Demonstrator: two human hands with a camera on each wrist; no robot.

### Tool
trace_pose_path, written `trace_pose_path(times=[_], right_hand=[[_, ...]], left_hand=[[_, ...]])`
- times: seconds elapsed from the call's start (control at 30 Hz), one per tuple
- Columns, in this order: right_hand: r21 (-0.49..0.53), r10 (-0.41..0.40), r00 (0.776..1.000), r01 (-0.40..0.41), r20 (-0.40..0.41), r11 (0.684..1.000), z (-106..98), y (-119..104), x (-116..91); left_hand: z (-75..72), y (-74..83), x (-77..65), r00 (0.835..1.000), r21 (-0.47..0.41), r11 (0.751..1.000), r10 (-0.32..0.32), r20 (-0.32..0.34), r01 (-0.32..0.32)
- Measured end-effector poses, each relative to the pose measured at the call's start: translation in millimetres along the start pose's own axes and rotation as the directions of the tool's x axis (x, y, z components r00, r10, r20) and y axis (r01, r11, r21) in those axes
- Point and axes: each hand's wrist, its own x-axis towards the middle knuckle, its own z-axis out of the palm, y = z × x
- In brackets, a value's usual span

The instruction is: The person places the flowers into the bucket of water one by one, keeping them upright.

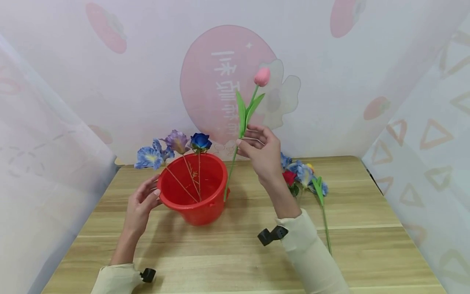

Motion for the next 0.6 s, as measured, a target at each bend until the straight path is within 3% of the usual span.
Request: trace_pose_path(times=[0.17,0.3,0.6], right_hand=[[0.019,-0.051,0.999,0.052,-0.011,0.998,18.3,1.5,7.0],[-0.024,-0.081,0.997,0.081,-0.001,0.996,29.7,7.9,10.7],[-0.154,-0.05,0.999,0.05,0.007,0.987,46.0,40.3,13.8]], left_hand=[[-0.2,-0.7,0.4,1.0,-0.004,1.0,-0.001,0.006,0.001],[-0.5,-1.3,0.5,1.0,-0.008,1.0,0.001,0.007,-0.001],[-0.9,-1.9,0.7,1.0,-0.007,1.0,-0.001,0.004,0.002]])
